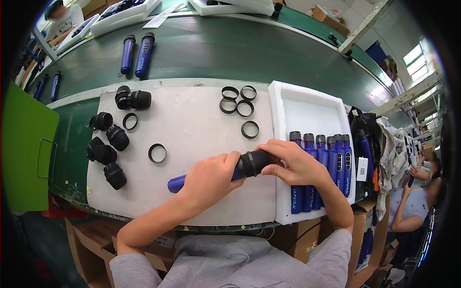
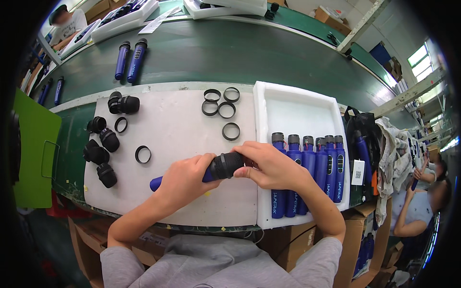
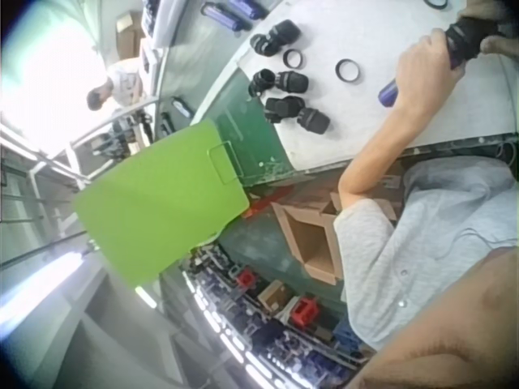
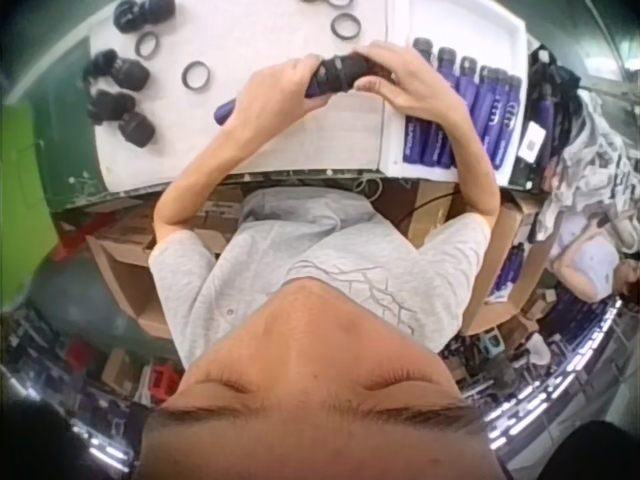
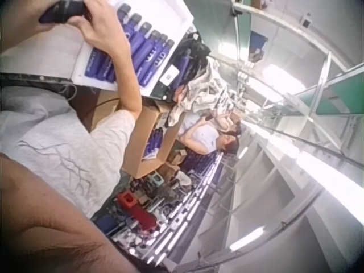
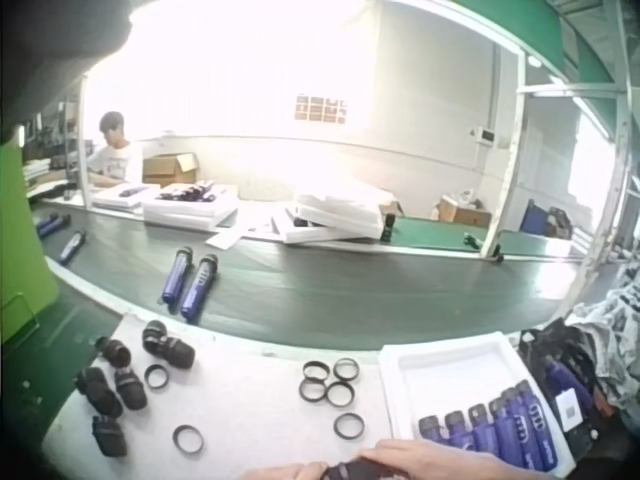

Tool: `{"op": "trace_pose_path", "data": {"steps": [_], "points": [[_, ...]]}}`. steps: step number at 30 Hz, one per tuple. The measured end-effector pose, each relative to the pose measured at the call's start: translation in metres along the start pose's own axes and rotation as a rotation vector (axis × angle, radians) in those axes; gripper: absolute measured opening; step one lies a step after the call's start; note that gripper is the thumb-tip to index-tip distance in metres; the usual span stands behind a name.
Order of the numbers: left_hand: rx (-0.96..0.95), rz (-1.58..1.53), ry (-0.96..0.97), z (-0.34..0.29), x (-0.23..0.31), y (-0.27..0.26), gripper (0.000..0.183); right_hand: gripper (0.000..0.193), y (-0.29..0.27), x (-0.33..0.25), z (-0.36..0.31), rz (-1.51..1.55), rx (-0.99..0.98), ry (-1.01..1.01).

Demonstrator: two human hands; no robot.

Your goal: The person assembles blue water bottles by screwing black caps onto the bottle bodies. They pick up a bottle from a white tray, attach a cap, and place the completed unit onto the table. The process is repeated for multiple bottles in a continuous assembly line fashion.

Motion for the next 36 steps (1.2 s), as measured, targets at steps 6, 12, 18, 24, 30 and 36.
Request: {"op": "trace_pose_path", "data": {"steps": [6, 12, 18, 24, 30, 36], "points": [[0.082, 0.069, 0.042, -0.005, 0.008, -0.005, 0.046, 0.042, 0.0, 0.004, 0.002, -0.015, 0.008, -0.029], [0.132, 0.029, 0.057, -0.006, 0.01, -0.007, 0.047, 0.044, -0.002, 0.012, 0.006, -0.002, -0.222, 0.201], [-0.12, -0.318, -0.036, 0.003, 0.002, -0.008, 0.043, 0.067, -0.013, -0.013, 0.002, 0.074, 0.042, -0.199], [-0.199, -0.359, -0.081, 0.005, -0.001, -0.002, 0.043, 0.049, -0.003, -0.004, 0.001, 0.007, 0.061, -0.16], [-0.063, -0.187, -0.047, -0.001, 0.003, 0.003, 0.043, 0.038, 0.0, 0.0, 0.002, 0.103, 0.022, -0.004], [0.061, -0.12, -0.023, -0.003, 0.006, -0.002, 0.047, 0.033, 0.003, 0.006, 0.004, 0.226, 0.063, 0.138]]}}
Point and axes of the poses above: each hand's wrist, its own z-axis towards the middle knuckle, its own y-axis out of the palm, x = y × z, the point moved 5 cm from there along z, towards the middle knuckle, and after that the axes turned 6 degrees about -y, right-handed, at the moved point
